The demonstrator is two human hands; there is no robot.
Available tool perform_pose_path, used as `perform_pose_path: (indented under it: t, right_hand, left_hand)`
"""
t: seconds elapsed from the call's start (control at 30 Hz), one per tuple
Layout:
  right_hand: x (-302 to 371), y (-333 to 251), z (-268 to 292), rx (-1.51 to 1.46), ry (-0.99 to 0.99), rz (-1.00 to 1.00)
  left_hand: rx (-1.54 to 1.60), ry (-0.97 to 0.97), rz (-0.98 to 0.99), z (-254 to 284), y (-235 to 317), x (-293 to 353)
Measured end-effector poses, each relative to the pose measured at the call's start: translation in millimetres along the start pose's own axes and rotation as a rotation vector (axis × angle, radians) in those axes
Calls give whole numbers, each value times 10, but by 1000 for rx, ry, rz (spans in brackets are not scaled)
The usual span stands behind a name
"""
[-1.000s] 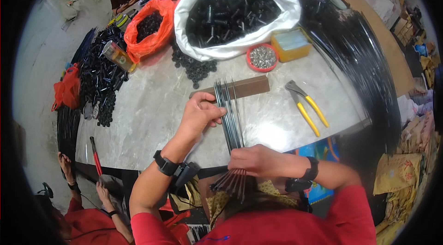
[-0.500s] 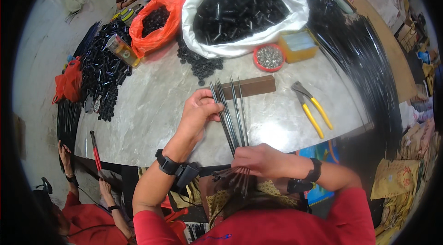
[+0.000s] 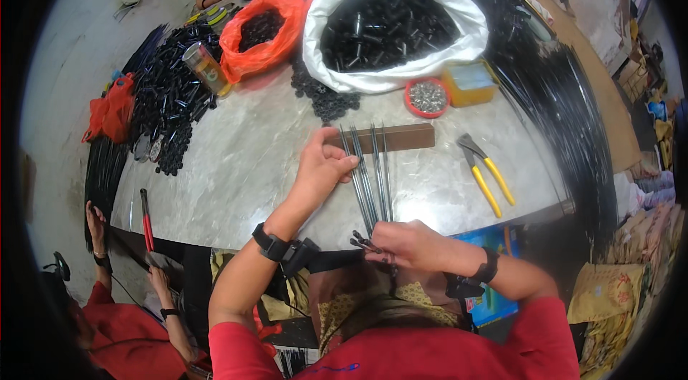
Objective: Assembling umbrella ribs and frames using pliers and metal pins in a workshop setting.
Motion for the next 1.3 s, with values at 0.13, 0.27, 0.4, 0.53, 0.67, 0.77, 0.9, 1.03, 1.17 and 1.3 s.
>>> perform_pose_path:
  t: [0.13, 0.27, 0.4, 0.53, 0.67, 0.77, 0.9, 1.03, 1.17, 1.3]
  right_hand:
    - [-15, -18, -16, -66, 79, 0]
    - [-63, 38, -57, 41, 112, 14]
    - [-53, 63, -43, 67, 129, 18]
    - [-53, 24, -9, 36, 95, -15]
    - [-41, 1, 5, -77, 85, -31]
    - [-43, -41, -1, -137, 60, -78]
    - [-38, -53, -14, -168, 46, -105]
    - [-28, -20, -24, -182, 56, -96]
    - [-34, -38, -13, -207, 51, -117]
    - [-39, -18, -22, -206, 71, -125]
  left_hand:
    - [71, -76, -47, -81, -25, -82]
    - [-299, -44, -208, -70, 27, -23]
    - [-139, -105, -225, -31, 341, 335]
    - [234, -446, -361, -166, 645, 780]
    - [287, -508, -290, -371, 822, 1084]
    - [186, -423, -310, -398, 875, 1159]
    - [165, -398, -376, -429, 903, 1188]
    - [166, -363, -398, -458, 913, 1211]
    - [147, -349, -419, -465, 904, 1212]
    - [159, -332, -388, -495, 932, 1213]
Point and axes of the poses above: each hand's wrist, its own x-axis away from the middle knuckle, its own z-axis out of the back of the hand, y = z × x, the point moved 2 cm from there along -x, towards the middle knuckle, and after that the axes turned 11 degrees about -y, right-handed, at the moved point
